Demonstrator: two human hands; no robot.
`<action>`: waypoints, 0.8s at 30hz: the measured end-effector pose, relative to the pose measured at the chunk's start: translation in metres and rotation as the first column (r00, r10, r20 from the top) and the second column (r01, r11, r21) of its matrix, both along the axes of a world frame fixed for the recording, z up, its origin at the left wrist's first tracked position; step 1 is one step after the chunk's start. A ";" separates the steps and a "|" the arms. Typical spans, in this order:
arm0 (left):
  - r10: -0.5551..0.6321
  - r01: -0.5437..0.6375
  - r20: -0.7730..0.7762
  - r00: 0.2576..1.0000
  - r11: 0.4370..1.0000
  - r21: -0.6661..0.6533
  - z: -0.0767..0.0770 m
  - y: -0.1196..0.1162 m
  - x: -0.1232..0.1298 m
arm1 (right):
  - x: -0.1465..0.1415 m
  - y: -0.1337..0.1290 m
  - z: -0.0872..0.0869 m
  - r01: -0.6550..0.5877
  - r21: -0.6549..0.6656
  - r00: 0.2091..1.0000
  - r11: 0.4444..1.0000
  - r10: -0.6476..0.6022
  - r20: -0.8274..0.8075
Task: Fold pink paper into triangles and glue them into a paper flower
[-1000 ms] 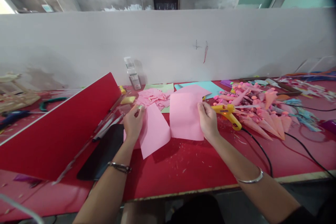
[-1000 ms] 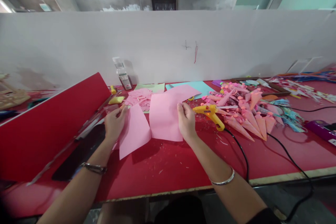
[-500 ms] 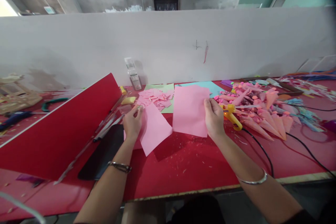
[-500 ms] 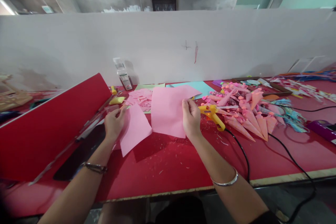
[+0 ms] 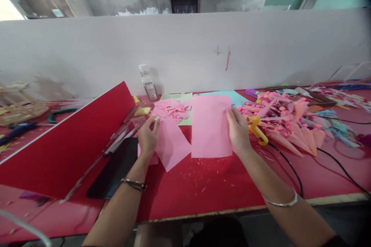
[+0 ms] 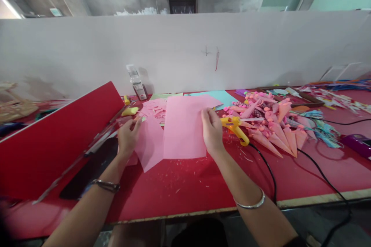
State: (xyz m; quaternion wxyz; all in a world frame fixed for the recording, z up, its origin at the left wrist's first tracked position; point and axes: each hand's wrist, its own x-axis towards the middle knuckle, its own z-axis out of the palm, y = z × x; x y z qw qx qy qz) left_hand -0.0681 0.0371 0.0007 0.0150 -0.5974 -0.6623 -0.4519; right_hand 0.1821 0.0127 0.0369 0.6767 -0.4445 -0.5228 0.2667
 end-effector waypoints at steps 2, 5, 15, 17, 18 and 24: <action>0.018 -0.016 -0.068 0.998 1.000 0.024 0.002 -0.001 0.005 | -0.007 -0.002 -0.005 -0.163 -0.082 0.986 0.983 0.165 0.019; 0.002 0.015 -0.181 0.983 0.996 0.093 0.005 -0.005 0.015 | -0.015 -0.002 -0.014 -0.345 -0.227 0.936 0.911 0.350 -0.017; -0.577 0.772 0.607 0.546 0.628 -0.096 0.003 -0.029 0.058 | -0.021 0.001 -0.027 -0.279 -0.250 0.946 0.927 0.310 0.092; -0.532 0.807 0.732 0.425 0.589 -0.041 0.005 -0.029 0.059 | -0.020 -0.001 -0.024 -0.261 -0.187 0.948 0.947 0.288 0.137; -0.511 0.813 0.780 0.361 0.583 0.005 0.006 -0.029 0.059 | -0.019 -0.002 -0.021 -0.266 -0.162 0.942 0.950 0.292 0.165; -0.415 0.755 0.903 0.110 0.626 0.196 0.009 -0.025 0.057 | 0.001 -0.020 0.006 -0.370 -0.026 0.759 0.929 0.319 0.568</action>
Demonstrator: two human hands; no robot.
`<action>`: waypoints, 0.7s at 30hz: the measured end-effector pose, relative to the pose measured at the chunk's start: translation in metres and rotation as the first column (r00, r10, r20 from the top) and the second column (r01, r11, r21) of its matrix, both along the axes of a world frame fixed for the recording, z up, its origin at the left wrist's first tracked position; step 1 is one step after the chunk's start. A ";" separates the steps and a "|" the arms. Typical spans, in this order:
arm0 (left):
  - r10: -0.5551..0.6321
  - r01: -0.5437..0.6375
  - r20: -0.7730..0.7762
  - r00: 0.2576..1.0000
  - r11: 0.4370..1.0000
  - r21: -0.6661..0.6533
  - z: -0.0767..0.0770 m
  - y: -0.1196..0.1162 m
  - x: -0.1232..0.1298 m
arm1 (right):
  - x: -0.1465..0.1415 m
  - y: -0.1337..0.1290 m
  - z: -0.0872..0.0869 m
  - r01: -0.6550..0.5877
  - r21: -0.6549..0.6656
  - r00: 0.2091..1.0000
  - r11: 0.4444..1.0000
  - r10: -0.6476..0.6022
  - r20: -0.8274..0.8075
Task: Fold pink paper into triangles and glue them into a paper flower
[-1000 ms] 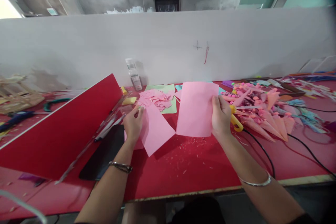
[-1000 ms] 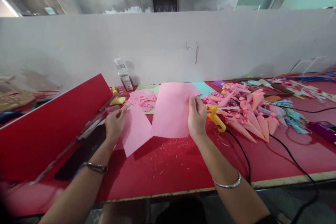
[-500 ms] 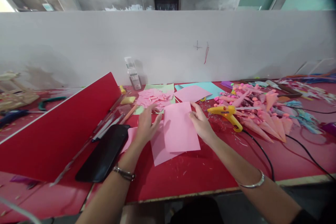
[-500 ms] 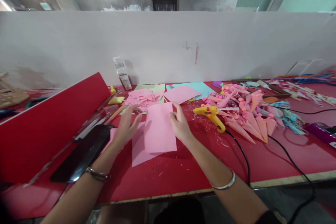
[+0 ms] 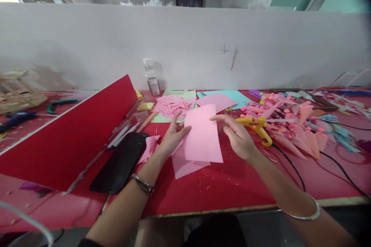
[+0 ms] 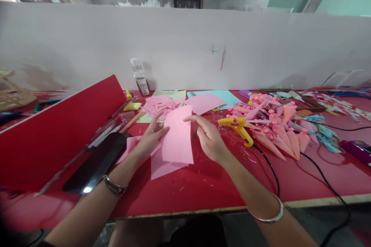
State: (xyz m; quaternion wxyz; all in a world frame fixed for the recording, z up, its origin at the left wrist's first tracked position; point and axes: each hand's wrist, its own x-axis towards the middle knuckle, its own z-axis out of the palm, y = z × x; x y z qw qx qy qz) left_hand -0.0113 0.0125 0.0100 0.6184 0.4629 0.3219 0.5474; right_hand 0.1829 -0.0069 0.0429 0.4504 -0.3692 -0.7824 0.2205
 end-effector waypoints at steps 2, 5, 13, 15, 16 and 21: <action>0.005 -0.005 0.021 1.000 1.000 -0.006 -0.001 0.001 0.000 | 0.008 -0.008 0.008 -0.007 0.163 0.981 0.987 -0.024 0.191; -0.015 0.016 -0.048 0.999 1.000 0.006 -0.003 0.002 0.001 | 0.016 -0.020 0.010 -0.014 0.400 0.892 0.917 -0.169 0.419; 0.104 0.192 -0.850 0.517 0.953 0.234 -0.012 -0.029 0.004 | 0.040 -0.040 -0.018 -0.161 0.535 0.709 0.829 -0.280 0.647; 0.259 0.265 -0.938 0.230 0.911 0.316 -0.017 -0.049 0.001 | 0.049 -0.042 -0.027 -0.166 0.471 0.673 0.867 -0.249 0.696; 0.293 0.303 -0.948 0.122 0.899 0.317 -0.019 -0.058 -0.002 | 0.054 -0.043 -0.031 -0.159 0.419 0.667 0.894 -0.215 0.713; 0.283 0.478 -0.958 -0.039 0.848 0.231 -0.018 -0.080 -0.026 | 0.072 -0.050 -0.049 -0.128 0.093 0.766 0.987 0.039 0.642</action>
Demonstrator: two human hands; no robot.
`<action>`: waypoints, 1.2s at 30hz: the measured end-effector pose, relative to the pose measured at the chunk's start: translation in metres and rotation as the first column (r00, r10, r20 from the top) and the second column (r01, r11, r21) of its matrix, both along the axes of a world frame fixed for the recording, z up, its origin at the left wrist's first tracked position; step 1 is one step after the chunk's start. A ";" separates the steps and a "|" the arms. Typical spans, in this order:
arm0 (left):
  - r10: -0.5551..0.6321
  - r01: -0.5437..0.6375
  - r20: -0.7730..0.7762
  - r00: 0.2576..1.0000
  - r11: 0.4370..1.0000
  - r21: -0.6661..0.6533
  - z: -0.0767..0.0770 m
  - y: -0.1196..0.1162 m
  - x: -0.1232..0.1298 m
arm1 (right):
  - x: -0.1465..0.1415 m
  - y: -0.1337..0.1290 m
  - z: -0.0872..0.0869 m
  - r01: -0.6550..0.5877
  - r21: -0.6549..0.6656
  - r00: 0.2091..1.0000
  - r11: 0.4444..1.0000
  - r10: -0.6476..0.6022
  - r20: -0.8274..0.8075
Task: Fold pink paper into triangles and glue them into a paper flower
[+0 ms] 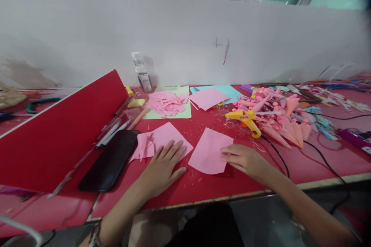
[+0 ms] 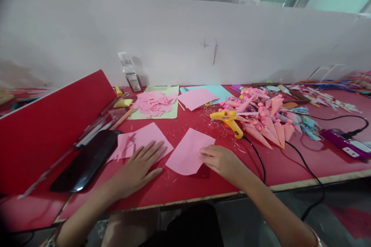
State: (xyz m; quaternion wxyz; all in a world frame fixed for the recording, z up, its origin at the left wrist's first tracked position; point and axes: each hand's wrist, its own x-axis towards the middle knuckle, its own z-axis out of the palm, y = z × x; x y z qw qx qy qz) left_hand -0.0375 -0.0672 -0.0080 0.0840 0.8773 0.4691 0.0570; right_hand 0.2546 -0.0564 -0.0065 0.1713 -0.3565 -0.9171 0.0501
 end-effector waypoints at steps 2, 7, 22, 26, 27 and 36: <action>-0.023 0.023 0.006 1.000 1.000 0.020 0.006 0.001 -0.007 | 0.004 -0.002 -0.003 0.005 -0.112 0.999 0.994 -0.011 -0.052; -0.008 0.004 0.061 0.998 0.997 0.078 0.020 0.007 -0.003 | 0.002 0.000 0.001 0.009 -0.268 0.998 0.963 -0.025 -0.055; -0.194 0.197 0.100 0.976 0.980 -0.028 0.005 0.005 0.043 | 0.002 0.008 0.018 -0.027 -0.455 0.994 0.890 -0.026 -0.109; -0.149 0.158 0.135 0.980 0.986 -0.058 0.004 0.002 0.045 | -0.018 0.016 0.014 0.037 -0.351 0.996 0.936 -0.061 -0.059; -0.142 0.151 0.140 0.980 0.987 -0.061 0.005 0.001 0.046 | -0.022 0.018 0.013 0.047 -0.320 0.997 0.946 -0.063 -0.041; -0.005 0.003 0.187 0.982 1.000 0.007 -0.003 -0.006 0.064 | -0.037 0.026 0.005 0.106 -0.203 0.994 0.973 -0.098 0.045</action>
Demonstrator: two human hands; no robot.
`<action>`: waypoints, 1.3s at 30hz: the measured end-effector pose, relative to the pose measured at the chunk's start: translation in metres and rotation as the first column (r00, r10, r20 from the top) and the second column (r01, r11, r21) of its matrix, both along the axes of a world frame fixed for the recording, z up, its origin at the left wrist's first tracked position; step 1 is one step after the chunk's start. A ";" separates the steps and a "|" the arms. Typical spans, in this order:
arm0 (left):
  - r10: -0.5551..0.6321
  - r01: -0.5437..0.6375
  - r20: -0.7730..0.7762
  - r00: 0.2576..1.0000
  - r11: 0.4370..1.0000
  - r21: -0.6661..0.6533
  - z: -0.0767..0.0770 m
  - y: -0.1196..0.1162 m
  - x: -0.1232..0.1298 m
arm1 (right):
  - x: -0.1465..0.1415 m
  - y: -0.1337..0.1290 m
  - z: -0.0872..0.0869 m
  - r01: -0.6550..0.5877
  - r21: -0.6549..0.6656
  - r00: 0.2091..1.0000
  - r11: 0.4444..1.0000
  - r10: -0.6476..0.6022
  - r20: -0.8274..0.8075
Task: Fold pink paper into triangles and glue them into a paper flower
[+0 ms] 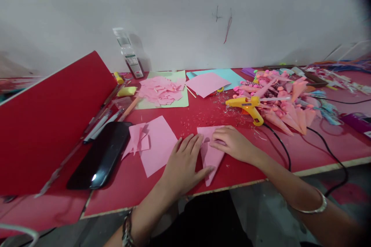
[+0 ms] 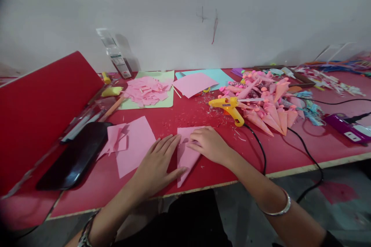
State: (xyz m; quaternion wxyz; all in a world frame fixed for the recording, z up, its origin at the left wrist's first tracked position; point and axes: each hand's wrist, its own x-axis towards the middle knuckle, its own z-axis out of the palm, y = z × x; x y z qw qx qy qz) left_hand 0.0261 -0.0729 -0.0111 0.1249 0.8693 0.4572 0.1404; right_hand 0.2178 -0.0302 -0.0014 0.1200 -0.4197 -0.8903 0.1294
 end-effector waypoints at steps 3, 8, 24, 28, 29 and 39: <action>0.015 -0.015 0.020 1.000 1.000 0.016 -0.004 0.000 -0.001 | -0.001 0.001 -0.003 0.025 0.019 1.000 1.000 -0.025 0.002; 0.016 -0.016 0.036 0.999 1.000 0.017 -0.006 0.001 -0.002 | -0.003 0.002 -0.007 0.072 0.050 0.997 0.996 -0.072 0.004; 0.000 0.000 0.017 1.000 1.000 -0.013 -0.006 0.001 -0.002 | -0.007 0.002 -0.012 0.150 0.076 0.989 0.986 -0.149 -0.022; -0.001 0.001 -0.015 1.000 1.000 -0.009 -0.005 0.000 -0.002 | -0.008 0.001 -0.012 0.149 0.084 0.989 0.985 -0.148 -0.018; -0.003 0.003 -0.022 1.000 1.000 -0.004 -0.004 0.000 -0.003 | -0.008 0.001 -0.011 0.148 0.086 0.989 0.985 -0.148 -0.016; -0.107 0.107 -0.039 0.993 0.994 -0.003 0.011 -0.008 -0.005 | -0.009 0.000 -0.009 0.155 0.081 0.988 0.985 -0.156 0.008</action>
